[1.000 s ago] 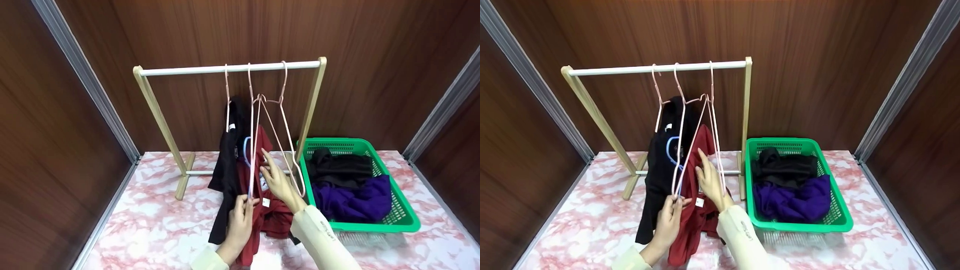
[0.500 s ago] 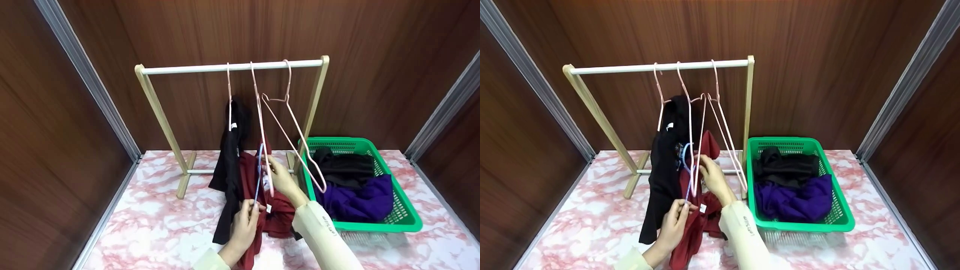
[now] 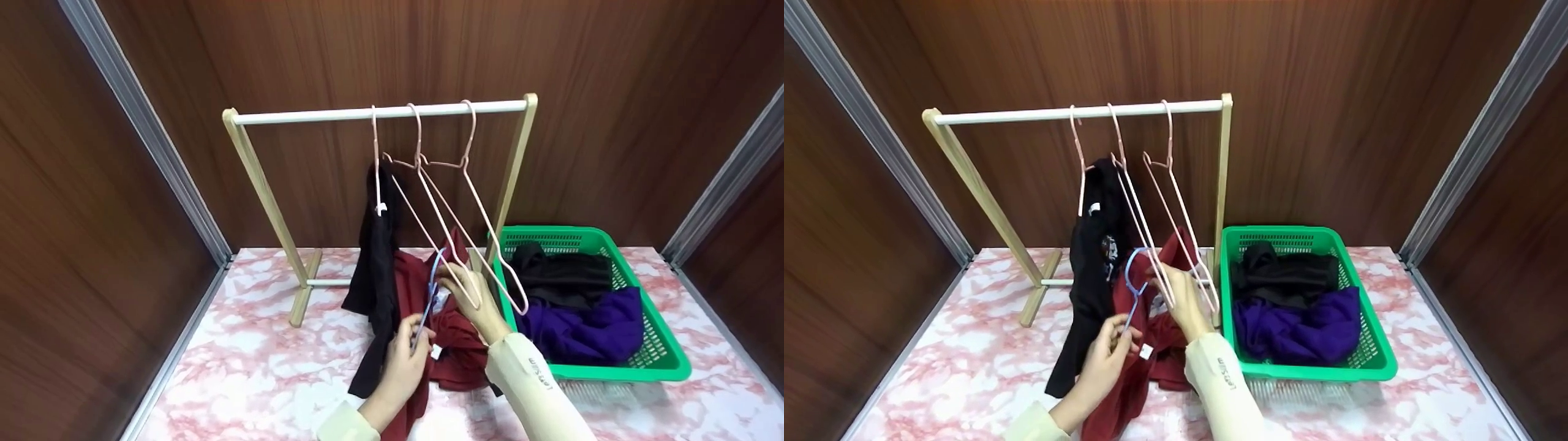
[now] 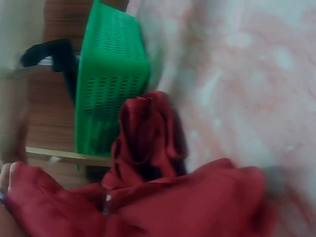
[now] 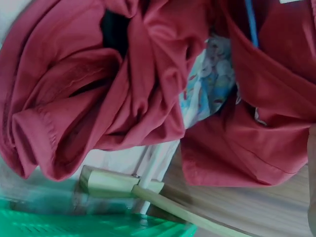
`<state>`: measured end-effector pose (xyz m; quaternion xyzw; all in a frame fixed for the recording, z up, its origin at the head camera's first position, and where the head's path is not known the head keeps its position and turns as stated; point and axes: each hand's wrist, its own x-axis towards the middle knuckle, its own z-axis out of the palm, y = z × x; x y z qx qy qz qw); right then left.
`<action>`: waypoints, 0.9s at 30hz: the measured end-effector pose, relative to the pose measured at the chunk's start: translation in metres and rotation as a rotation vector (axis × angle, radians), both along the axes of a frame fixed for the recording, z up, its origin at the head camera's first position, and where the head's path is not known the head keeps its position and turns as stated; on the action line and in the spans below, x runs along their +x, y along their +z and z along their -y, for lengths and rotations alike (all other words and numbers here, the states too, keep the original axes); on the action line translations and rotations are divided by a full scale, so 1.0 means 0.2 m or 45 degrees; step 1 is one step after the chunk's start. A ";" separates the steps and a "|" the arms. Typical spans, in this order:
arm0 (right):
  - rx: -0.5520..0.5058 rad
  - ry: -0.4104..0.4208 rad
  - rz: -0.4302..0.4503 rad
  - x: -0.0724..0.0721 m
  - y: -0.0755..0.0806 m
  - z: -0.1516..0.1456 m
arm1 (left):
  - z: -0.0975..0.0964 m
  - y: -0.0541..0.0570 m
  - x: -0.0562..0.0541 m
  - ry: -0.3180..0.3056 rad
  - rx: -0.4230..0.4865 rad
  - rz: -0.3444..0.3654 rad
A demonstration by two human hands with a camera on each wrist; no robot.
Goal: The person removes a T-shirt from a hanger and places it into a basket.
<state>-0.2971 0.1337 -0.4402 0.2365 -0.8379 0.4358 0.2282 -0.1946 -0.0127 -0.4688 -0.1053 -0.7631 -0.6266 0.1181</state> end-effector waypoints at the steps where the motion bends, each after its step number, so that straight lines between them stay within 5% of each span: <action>1: 0.018 0.006 -0.012 0.00 -0.01 0.00 | 0.00 0.01 -0.01 -0.018 0.052 0.016; 5: 0.089 0.038 -0.155 0.00 -0.02 -0.01 | -0.01 0.07 -0.05 -0.024 0.125 0.046; 11: 0.098 0.122 -0.356 -0.01 -0.02 -0.01 | -0.03 0.09 -0.07 0.114 -0.064 -0.078; 18: 0.032 0.161 -0.239 0.00 0.02 -0.04 | -0.03 0.09 -0.08 0.182 -0.120 -0.121; 23: -0.085 0.011 -0.103 -0.01 0.04 -0.04 | -0.02 0.10 -0.07 0.154 -0.097 -0.048; 27: -0.110 -0.081 -0.054 -0.01 0.05 -0.04 | -0.01 0.10 -0.06 0.184 -0.141 -0.083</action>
